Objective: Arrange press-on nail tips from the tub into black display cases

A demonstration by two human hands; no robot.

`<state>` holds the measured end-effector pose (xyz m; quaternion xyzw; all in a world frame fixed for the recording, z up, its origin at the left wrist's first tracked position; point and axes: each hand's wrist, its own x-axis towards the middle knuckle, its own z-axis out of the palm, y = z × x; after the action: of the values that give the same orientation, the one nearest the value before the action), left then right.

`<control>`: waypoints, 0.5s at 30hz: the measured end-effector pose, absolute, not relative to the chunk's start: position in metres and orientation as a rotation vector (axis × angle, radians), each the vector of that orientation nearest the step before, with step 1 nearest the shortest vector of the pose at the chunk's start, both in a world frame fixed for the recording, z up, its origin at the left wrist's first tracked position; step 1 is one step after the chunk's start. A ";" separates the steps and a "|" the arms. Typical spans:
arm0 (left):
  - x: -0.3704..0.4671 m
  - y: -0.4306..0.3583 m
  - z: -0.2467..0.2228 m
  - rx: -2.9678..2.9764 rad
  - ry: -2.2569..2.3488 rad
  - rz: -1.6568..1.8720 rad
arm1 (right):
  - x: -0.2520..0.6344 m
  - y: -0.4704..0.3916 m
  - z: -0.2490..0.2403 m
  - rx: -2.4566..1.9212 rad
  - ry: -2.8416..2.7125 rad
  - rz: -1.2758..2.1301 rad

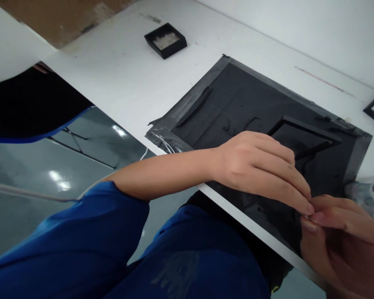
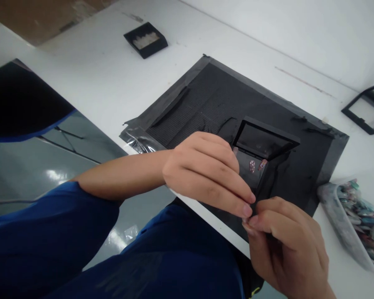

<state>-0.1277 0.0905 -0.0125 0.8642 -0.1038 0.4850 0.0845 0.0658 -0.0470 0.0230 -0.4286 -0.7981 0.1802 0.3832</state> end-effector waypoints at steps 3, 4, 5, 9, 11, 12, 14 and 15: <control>-0.127 0.089 -0.011 2.584 -0.254 1.361 | 0.063 -0.053 0.022 -1.103 -1.974 0.517; -0.127 0.088 -0.011 2.594 -0.232 1.313 | 0.061 -0.055 0.022 -1.135 -1.933 0.520; -0.126 0.087 -0.010 2.605 -0.212 1.257 | 0.060 -0.056 0.021 -1.169 -1.896 0.521; -0.127 0.088 -0.009 2.637 -0.172 1.133 | 0.061 -0.052 0.020 -1.146 -1.932 0.537; -0.127 0.089 -0.009 2.665 -0.195 1.200 | 0.066 -0.049 0.019 -1.081 -2.003 0.522; -0.128 0.090 -0.009 2.677 -0.219 1.266 | 0.068 -0.047 0.018 -1.072 -2.018 0.509; -0.128 0.090 -0.009 2.679 -0.271 1.415 | 0.071 -0.046 0.016 -1.075 -2.022 0.487; -0.128 0.090 -0.009 2.662 -0.290 1.489 | 0.071 -0.046 0.016 -1.080 -2.024 0.480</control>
<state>-0.1278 0.0903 -0.0091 0.8682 -0.0946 0.4856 0.0388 0.0709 -0.0457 0.0161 -0.4245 -0.7959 0.1888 0.3883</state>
